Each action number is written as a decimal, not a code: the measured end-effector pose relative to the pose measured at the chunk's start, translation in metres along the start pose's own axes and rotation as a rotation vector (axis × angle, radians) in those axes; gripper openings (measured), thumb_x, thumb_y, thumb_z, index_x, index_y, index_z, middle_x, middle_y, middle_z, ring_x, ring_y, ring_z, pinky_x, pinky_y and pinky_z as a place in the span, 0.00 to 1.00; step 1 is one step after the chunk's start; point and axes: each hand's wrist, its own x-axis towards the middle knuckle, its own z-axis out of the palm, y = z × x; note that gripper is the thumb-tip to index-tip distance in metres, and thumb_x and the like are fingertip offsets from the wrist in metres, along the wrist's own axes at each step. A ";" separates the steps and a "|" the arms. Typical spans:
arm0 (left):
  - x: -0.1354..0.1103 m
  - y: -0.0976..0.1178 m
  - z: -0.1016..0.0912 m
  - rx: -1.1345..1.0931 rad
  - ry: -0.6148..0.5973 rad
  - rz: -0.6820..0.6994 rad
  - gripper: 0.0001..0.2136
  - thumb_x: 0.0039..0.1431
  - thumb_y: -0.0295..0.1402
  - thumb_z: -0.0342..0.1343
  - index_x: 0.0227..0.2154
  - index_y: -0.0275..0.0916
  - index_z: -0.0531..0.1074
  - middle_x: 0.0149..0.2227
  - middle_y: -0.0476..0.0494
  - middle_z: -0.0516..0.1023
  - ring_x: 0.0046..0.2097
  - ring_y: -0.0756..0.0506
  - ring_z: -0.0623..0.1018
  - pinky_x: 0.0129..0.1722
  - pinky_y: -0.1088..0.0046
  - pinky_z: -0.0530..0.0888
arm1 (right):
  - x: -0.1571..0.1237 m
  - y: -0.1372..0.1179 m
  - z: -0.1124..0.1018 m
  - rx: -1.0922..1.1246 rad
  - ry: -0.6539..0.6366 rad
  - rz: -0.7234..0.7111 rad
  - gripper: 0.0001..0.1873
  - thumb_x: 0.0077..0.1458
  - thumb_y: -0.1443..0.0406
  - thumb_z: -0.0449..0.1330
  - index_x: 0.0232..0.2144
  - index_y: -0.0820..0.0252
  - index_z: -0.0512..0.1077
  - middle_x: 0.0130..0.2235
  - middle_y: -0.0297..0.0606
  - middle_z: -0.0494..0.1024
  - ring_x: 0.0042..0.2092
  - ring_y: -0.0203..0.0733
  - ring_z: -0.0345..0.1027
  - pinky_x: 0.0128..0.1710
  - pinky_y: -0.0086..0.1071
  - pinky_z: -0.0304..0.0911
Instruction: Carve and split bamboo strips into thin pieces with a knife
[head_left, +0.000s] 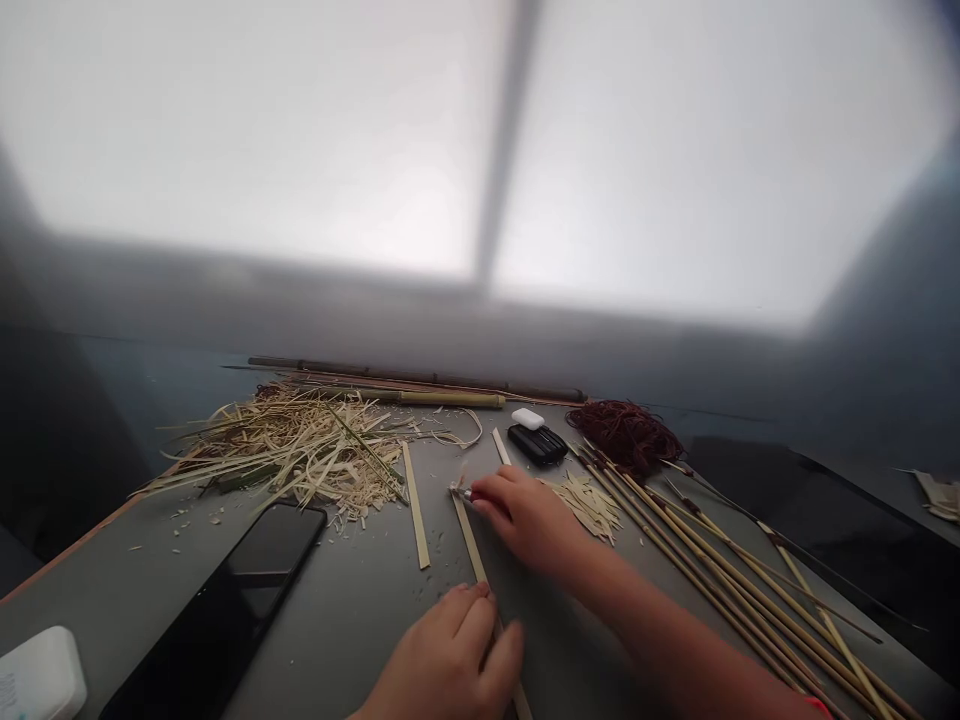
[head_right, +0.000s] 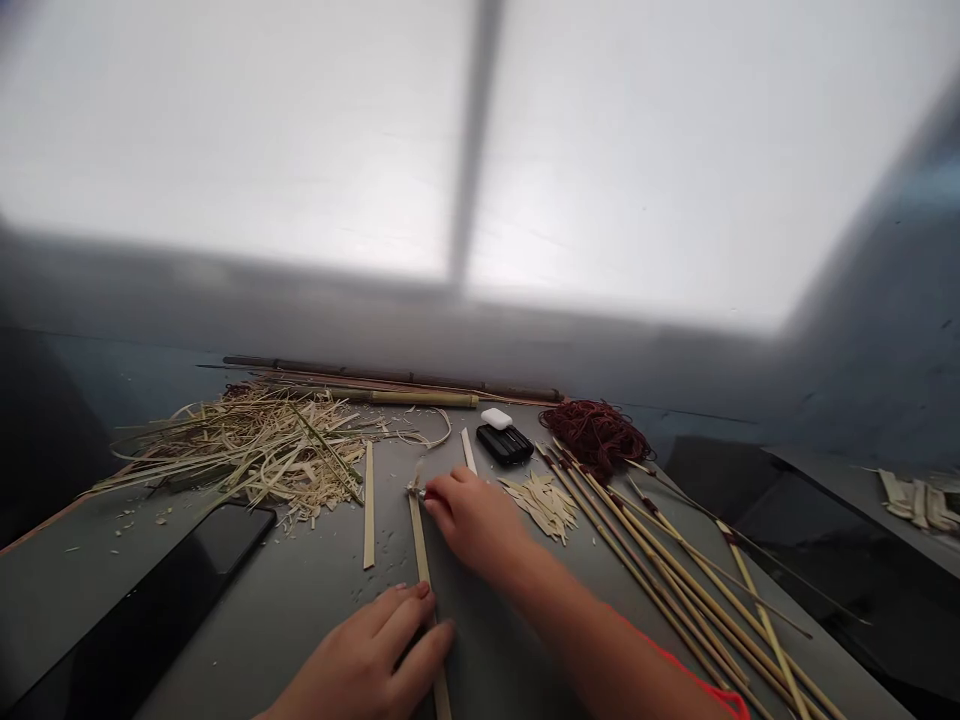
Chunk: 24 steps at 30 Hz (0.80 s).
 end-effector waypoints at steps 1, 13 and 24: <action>0.001 -0.001 0.000 0.004 0.015 0.000 0.07 0.61 0.26 0.48 0.35 0.38 0.71 0.32 0.41 0.77 0.34 0.43 0.78 0.35 0.70 0.79 | -0.003 -0.001 0.002 -0.049 0.015 -0.026 0.11 0.62 0.64 0.53 0.43 0.55 0.75 0.41 0.40 0.76 0.34 0.38 0.70 0.30 0.28 0.56; -0.002 -0.004 -0.002 -0.032 -0.081 -0.019 0.05 0.57 0.25 0.51 0.29 0.38 0.70 0.32 0.41 0.76 0.35 0.43 0.78 0.38 0.69 0.79 | -0.004 -0.004 0.023 -0.320 0.203 -0.262 0.09 0.61 0.69 0.57 0.42 0.53 0.74 0.38 0.35 0.76 0.33 0.38 0.66 0.31 0.32 0.52; -0.003 -0.002 -0.007 -0.054 -0.165 -0.042 0.05 0.58 0.26 0.50 0.32 0.38 0.71 0.34 0.39 0.76 0.36 0.42 0.77 0.40 0.67 0.78 | -0.006 -0.012 0.032 -0.237 0.224 -0.160 0.10 0.62 0.67 0.56 0.43 0.53 0.74 0.38 0.37 0.74 0.32 0.36 0.68 0.30 0.28 0.56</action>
